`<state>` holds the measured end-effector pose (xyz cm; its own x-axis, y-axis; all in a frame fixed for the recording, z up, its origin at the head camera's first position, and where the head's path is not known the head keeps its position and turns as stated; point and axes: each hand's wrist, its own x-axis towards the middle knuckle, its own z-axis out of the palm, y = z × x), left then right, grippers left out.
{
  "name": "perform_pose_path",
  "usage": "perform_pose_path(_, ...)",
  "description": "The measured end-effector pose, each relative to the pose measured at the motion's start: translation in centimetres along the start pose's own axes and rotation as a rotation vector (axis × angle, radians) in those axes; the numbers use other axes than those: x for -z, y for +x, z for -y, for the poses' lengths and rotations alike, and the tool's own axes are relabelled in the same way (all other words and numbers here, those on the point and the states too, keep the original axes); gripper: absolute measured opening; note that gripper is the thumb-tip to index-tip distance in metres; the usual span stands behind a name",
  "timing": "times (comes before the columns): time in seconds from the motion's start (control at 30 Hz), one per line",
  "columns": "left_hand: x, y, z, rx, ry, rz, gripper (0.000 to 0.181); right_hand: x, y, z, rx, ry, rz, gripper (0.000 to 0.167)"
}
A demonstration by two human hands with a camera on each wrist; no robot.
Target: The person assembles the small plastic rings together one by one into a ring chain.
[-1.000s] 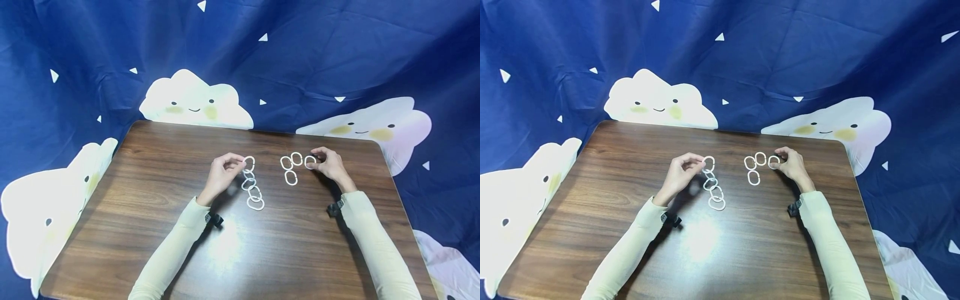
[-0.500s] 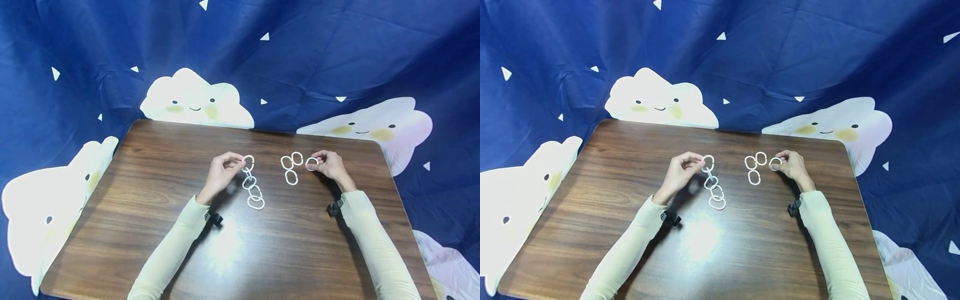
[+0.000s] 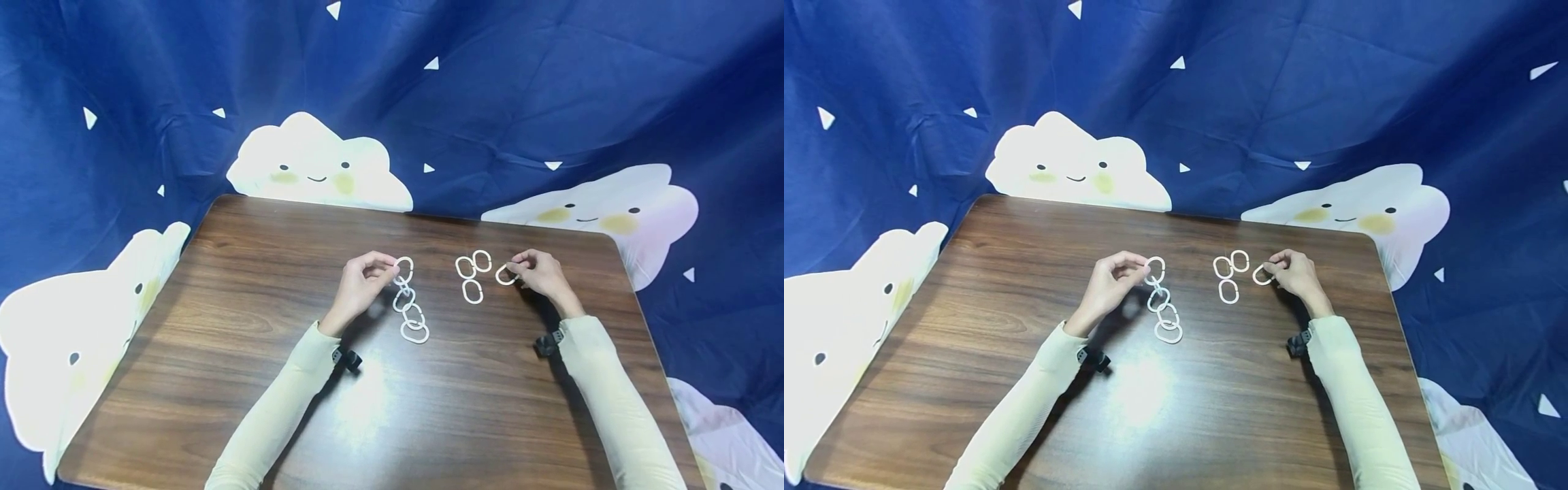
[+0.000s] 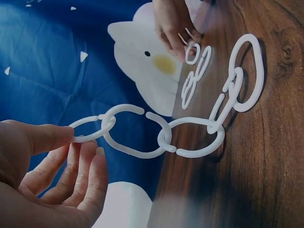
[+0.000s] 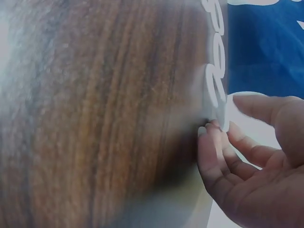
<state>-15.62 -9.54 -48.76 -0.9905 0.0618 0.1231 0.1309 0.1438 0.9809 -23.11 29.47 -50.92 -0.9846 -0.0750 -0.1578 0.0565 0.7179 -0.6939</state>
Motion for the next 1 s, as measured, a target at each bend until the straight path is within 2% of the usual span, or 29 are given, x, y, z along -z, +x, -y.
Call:
perform_pose_path(0.1,0.1,0.0,0.0,0.001,0.009,-0.007,0.019,0.2,-0.3,-0.1,0.001,0.017,0.009,0.026)
perform_pose_path(0.4,0.1,-0.1,0.0,0.014,0.017,-0.008,0.017,0.2,-1.6,0.1,0.058,0.046,0.009,0.022)
perform_pose_path(0.7,0.0,-0.1,0.1,0.022,-0.012,0.007,0.018,-0.2,-2.4,1.7,0.165,0.12,-0.056,0.019)
perform_pose_path(0.9,0.2,-0.2,0.2,0.04,-0.039,0.007,0.018,-0.9,-3.0,3.0,0.215,0.159,-0.054,0.021)
perform_pose_path(1.0,0.2,-0.2,0.1,0.03,-0.044,0.014,0.018,-1.1,-3.1,3.6,0.234,0.174,-0.058,0.021)
